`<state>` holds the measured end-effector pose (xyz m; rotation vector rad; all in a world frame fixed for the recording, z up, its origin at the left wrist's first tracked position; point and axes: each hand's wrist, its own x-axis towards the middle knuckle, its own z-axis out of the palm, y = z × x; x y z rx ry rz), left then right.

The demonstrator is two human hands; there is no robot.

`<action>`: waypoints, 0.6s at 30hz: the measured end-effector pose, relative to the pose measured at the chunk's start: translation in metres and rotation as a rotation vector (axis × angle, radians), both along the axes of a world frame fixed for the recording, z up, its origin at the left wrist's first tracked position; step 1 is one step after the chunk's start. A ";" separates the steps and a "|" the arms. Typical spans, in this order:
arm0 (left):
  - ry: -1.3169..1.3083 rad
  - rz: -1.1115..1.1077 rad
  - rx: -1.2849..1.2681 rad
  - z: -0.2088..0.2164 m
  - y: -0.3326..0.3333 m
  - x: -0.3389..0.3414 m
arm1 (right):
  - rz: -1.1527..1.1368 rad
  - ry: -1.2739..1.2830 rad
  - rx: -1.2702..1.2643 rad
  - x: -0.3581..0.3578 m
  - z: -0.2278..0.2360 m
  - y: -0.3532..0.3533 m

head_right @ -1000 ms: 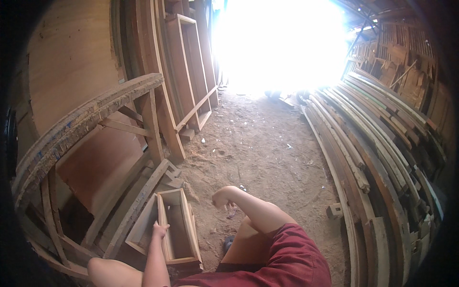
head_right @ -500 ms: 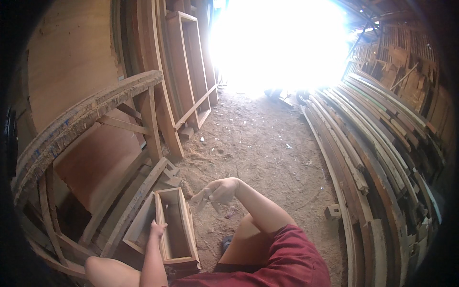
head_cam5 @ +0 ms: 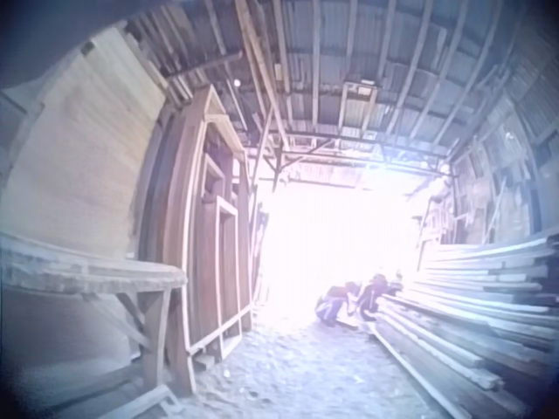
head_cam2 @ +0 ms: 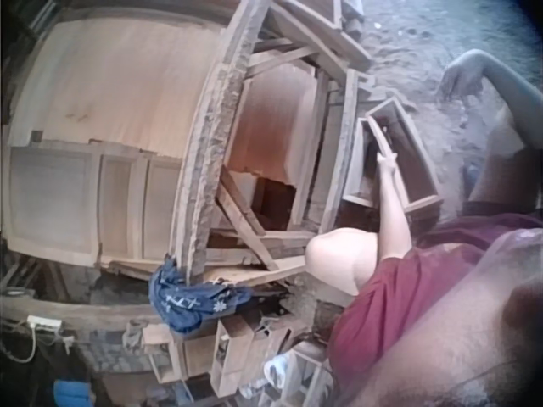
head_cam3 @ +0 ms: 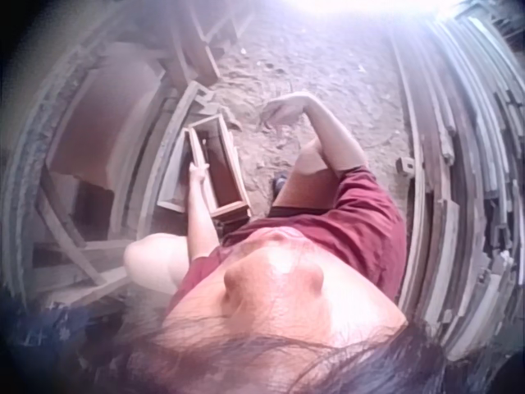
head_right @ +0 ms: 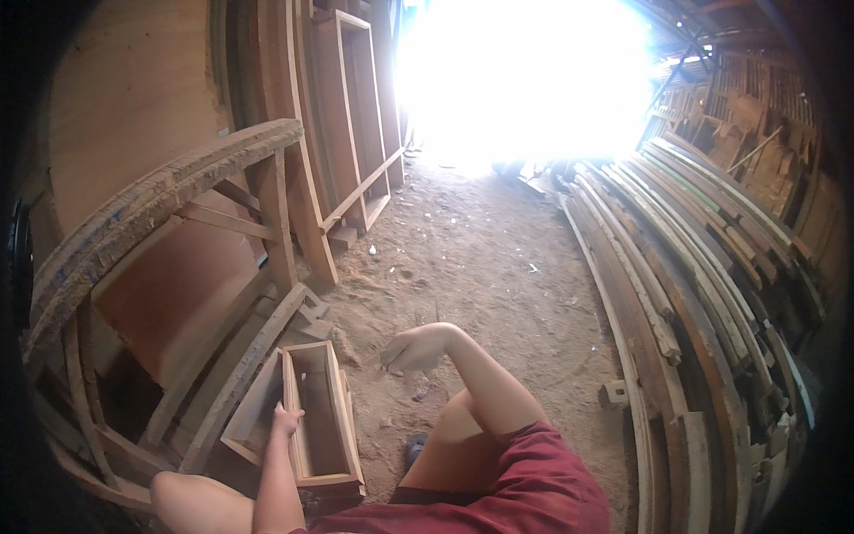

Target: The person assembles a small wooden box by hand, fitting together pre-cut wooden pieces. They repeatedly adjust and align the sides and base to form a rectangular box structure.

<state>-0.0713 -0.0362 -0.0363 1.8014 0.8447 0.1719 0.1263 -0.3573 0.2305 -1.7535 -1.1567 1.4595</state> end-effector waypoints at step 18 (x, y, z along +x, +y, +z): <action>0.020 -0.019 0.029 -0.011 0.012 0.001 | 0.005 -0.423 -0.544 0.021 -0.049 0.027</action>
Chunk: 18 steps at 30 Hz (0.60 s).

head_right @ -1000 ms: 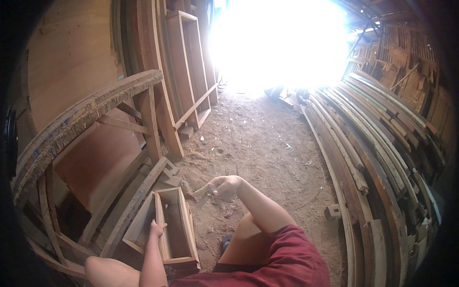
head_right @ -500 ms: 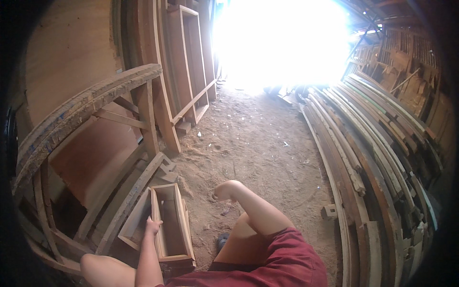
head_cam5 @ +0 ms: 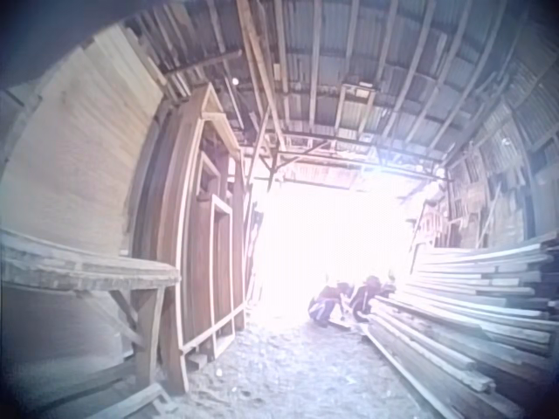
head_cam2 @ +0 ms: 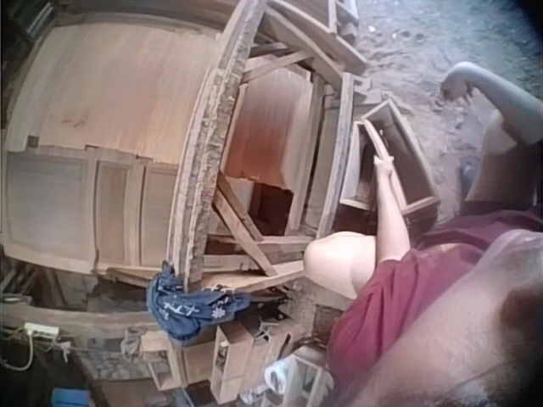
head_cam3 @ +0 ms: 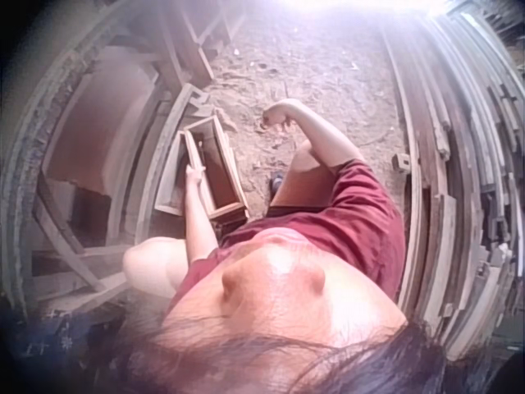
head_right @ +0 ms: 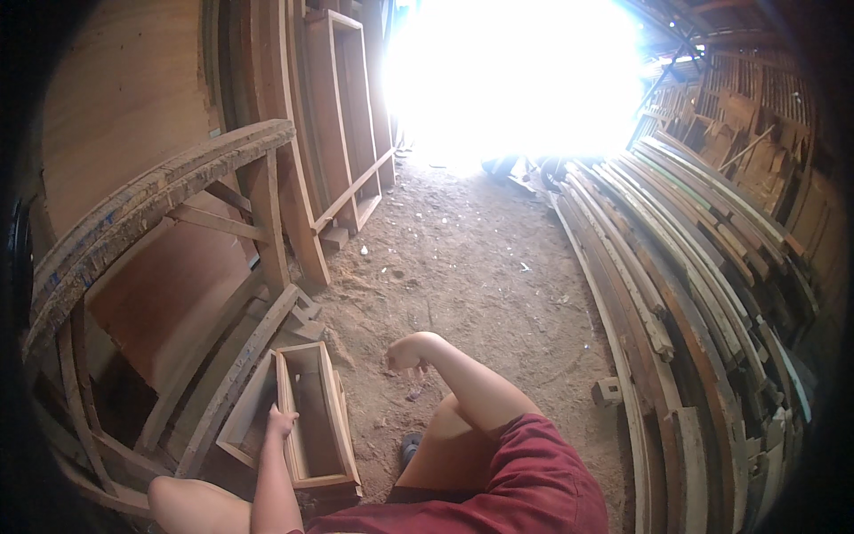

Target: The person assembles a small wooden box by hand, fitting together pre-cut wooden pieces. They repeatedly adjust and align the sides and base to form a rectangular box structure.

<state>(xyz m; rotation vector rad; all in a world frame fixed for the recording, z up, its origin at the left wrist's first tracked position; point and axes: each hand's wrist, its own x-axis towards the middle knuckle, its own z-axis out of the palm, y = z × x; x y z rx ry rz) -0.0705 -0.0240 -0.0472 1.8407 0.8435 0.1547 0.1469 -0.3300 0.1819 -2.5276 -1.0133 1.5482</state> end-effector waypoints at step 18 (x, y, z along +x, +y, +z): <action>0.028 -0.007 -0.037 0.009 -0.004 -0.001 | 0.035 0.081 0.170 -0.022 0.028 -0.003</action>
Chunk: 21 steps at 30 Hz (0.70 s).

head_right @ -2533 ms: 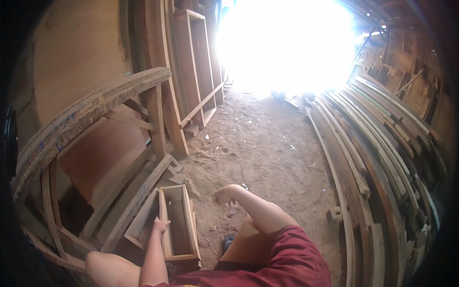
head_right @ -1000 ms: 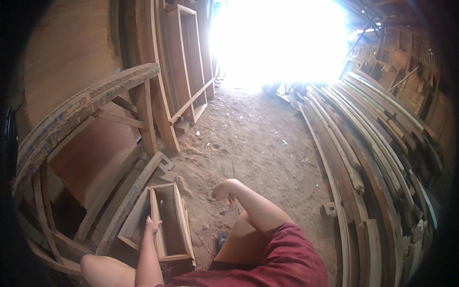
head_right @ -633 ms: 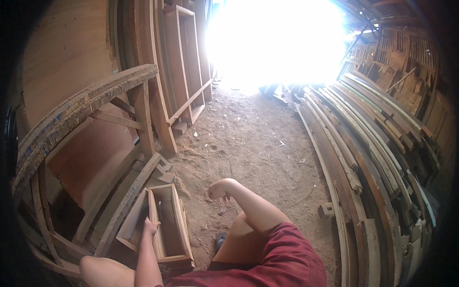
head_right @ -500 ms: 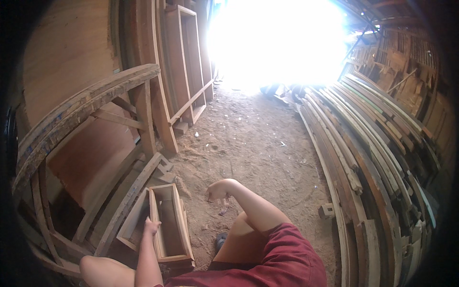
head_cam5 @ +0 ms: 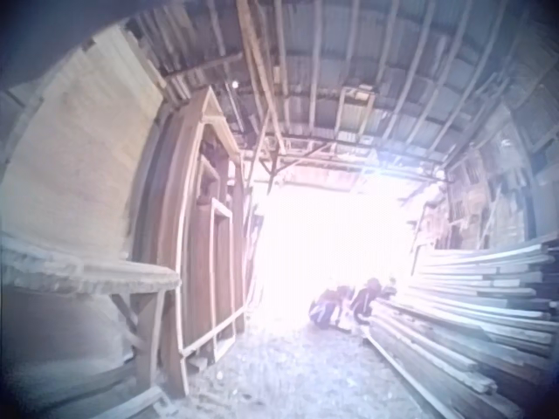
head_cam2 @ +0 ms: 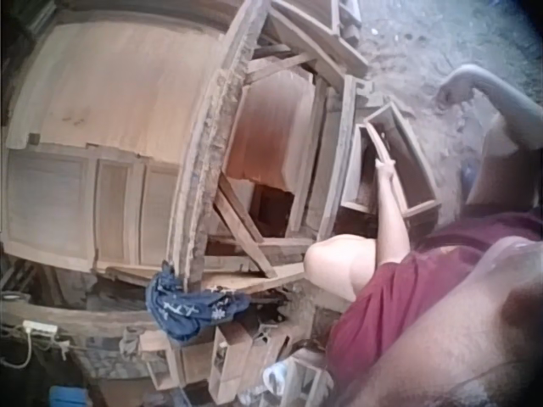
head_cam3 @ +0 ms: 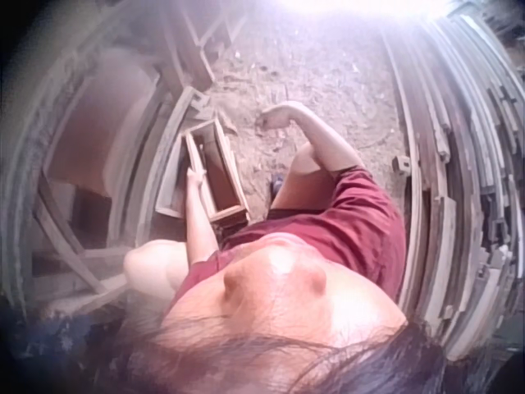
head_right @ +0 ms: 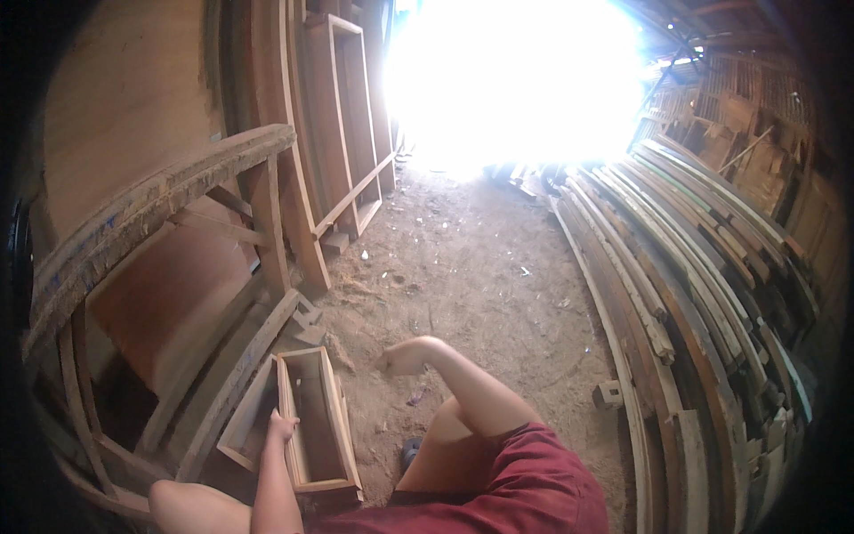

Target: The person assembles a small wooden box by hand, fitting together pre-cut wooden pieces. They repeatedly adjust and align the sides and base to form a rectangular box structure.

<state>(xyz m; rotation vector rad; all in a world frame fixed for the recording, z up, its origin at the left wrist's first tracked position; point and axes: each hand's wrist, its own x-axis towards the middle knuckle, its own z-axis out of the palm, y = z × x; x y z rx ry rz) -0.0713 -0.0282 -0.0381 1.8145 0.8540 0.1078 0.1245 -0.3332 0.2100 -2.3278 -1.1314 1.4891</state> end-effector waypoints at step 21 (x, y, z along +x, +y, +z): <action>0.008 -0.010 -0.008 -0.011 0.006 0.002 | -0.060 -0.124 -0.160 0.016 -0.021 -0.001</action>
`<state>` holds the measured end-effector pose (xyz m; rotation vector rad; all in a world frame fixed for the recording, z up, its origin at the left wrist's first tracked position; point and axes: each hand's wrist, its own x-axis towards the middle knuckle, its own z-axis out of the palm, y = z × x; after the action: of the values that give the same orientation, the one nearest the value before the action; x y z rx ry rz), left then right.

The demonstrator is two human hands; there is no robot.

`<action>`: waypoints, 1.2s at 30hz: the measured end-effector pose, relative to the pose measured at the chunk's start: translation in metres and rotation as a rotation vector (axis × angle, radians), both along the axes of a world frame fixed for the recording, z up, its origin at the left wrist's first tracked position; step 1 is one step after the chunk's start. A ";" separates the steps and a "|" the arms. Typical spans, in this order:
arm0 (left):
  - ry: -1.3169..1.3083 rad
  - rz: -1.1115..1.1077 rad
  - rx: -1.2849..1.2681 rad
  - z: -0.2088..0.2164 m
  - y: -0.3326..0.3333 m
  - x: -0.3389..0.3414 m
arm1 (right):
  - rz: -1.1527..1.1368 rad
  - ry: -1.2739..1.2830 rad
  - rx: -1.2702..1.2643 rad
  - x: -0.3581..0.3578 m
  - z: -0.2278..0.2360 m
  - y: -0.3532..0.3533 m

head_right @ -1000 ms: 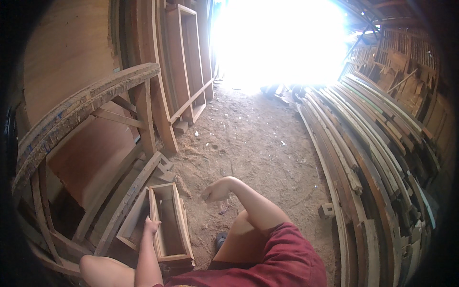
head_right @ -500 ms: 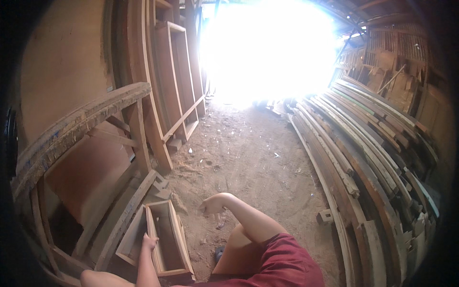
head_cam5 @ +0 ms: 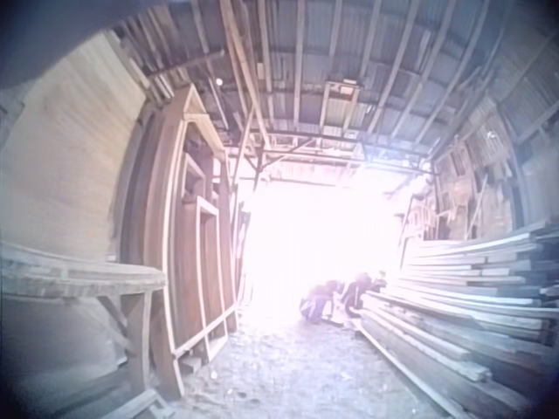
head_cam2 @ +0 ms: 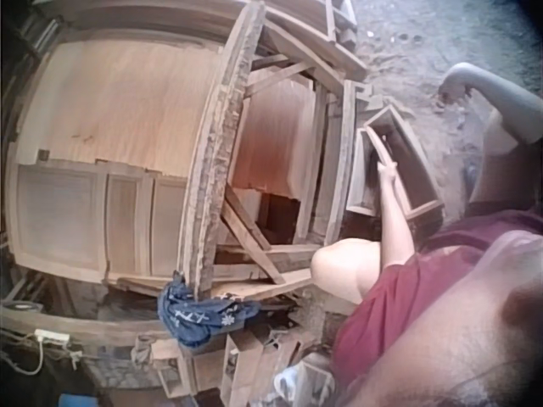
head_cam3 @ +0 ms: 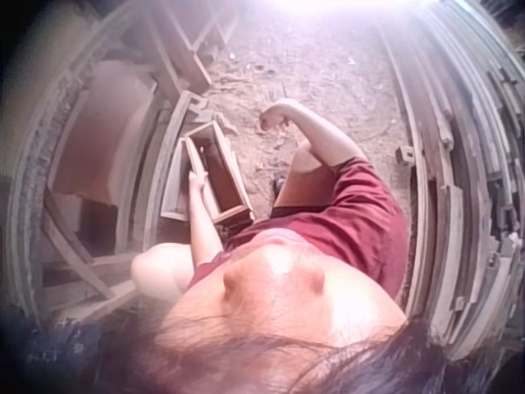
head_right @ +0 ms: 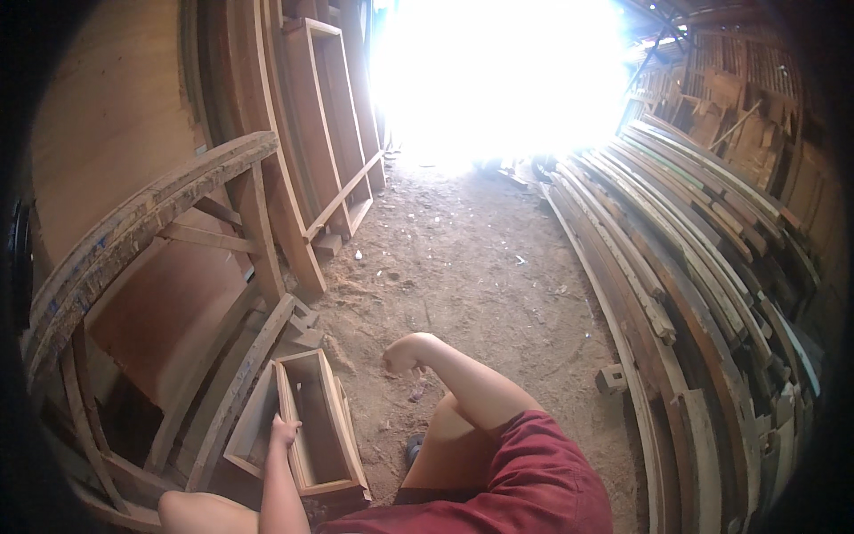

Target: The person assembles a small wooden box by hand, fitting together pre-cut wooden pieces. They repeatedly adjust and align the sides and base to form a rectangular box structure.

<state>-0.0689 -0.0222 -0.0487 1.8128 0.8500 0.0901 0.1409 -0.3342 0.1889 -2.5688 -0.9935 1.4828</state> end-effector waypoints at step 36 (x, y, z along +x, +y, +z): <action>-0.029 0.036 -0.075 -0.003 -0.006 0.004 | 0.011 -0.051 0.043 0.021 -0.029 -0.006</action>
<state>-0.0647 -0.0286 -0.0518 1.7226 0.8545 0.1056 0.1614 -0.3405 0.1600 -2.5877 -1.0343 1.3898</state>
